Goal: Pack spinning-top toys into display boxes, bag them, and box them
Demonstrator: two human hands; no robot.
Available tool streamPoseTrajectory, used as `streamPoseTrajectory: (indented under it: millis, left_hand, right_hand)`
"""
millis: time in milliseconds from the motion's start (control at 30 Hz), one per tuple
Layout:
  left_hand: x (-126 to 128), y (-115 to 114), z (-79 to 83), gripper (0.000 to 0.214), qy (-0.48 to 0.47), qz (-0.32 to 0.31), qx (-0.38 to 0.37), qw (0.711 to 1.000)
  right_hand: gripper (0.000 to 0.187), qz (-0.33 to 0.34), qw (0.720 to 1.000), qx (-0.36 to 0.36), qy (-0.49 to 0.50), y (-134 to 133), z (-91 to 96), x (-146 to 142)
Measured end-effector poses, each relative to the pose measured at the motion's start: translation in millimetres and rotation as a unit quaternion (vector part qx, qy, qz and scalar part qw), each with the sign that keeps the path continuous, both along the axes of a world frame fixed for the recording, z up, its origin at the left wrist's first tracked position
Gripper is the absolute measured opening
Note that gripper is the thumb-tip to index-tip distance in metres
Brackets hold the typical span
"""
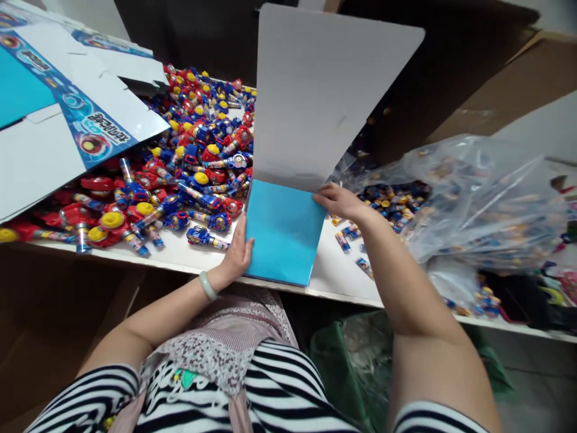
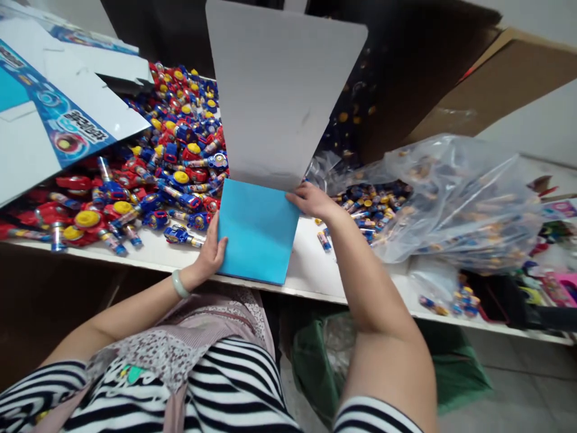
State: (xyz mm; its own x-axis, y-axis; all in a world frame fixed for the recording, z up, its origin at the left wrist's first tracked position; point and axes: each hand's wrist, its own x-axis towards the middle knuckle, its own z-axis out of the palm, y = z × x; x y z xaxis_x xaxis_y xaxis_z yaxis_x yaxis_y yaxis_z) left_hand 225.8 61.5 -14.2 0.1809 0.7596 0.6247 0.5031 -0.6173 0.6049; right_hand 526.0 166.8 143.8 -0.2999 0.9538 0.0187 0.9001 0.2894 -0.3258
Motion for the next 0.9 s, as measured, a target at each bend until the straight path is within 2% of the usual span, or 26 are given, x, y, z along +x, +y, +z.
streamPoseTrajectory:
  millis: [100,200,267,333,433,500,567,633,700,767,833,867,900]
  left_hand:
    - [1.3,1.2,-1.5,0.064,0.062,0.001,0.0,0.998]
    - [3.6,2.0,-2.5,0.067,0.154,0.014,-0.011,0.988]
    - [6.2,1.5,-1.4,0.066,0.215,0.014,-0.022,0.976]
    - [9.0,1.0,1.8,0.06,0.27,0.007,-0.044,0.962]
    - [14.6,2.8,9.4,0.054,0.341,0.004,-0.074,0.937]
    - [20.3,6.6,14.8,0.052,0.377,0.005,-0.093,0.922]
    - [25.6,11.8,19.8,0.05,0.403,-0.005,-0.113,0.908]
    - [26.3,16.1,24.7,0.048,0.413,-0.022,-0.123,0.902]
    - [17.7,16.5,29.6,0.045,0.393,-0.072,-0.09,0.912]
    - [-3.2,12.3,33.5,0.04,0.32,-0.141,-0.015,0.937]
    - [-36.1,6.3,35.5,0.037,0.202,-0.175,0.056,0.962]
    - [-55.8,4.1,36.0,0.035,0.144,-0.165,0.072,0.973]
    - [-76.5,3.3,36.5,0.034,0.095,-0.143,0.072,0.983]
  right_hand:
    - [0.037,0.002,0.992,-0.061,-0.107,21.7,-3.7,-7.2]
    - [0.036,-0.038,0.984,-0.048,-0.166,28.1,-14.2,-28.6]
    - [0.039,-0.066,0.982,-0.004,-0.176,16.5,-26.2,-46.6]
    - [0.045,-0.079,0.98,0.04,-0.178,-6.7,-41.7,-61.8]
    - [0.051,-0.056,0.983,0.087,-0.149,-44.6,-69.8,-75.4]
    - [0.054,-0.033,0.991,0.057,-0.12,-56.7,-89.1,-80.5]
    - [0.062,-0.021,0.994,-0.016,-0.103,-53.8,-104.4,-84.9]
    - [0.065,-0.026,0.993,-0.074,-0.087,-43.6,-111.9,-88.1]
    - [0.066,-0.039,0.995,-0.086,-0.038,-42.6,-111.2,-87.6]
    - [0.06,-0.053,0.995,-0.054,0.062,-66.3,-106.1,-81.9]
    - [0.05,-0.056,0.98,-0.042,0.185,-118.5,-101.0,-74.0]
    - [0.046,-0.051,0.966,-0.103,0.231,-151.6,-98.7,-71.0]
    - [0.051,-0.057,0.945,-0.187,0.261,-185.8,-96.3,-69.8]
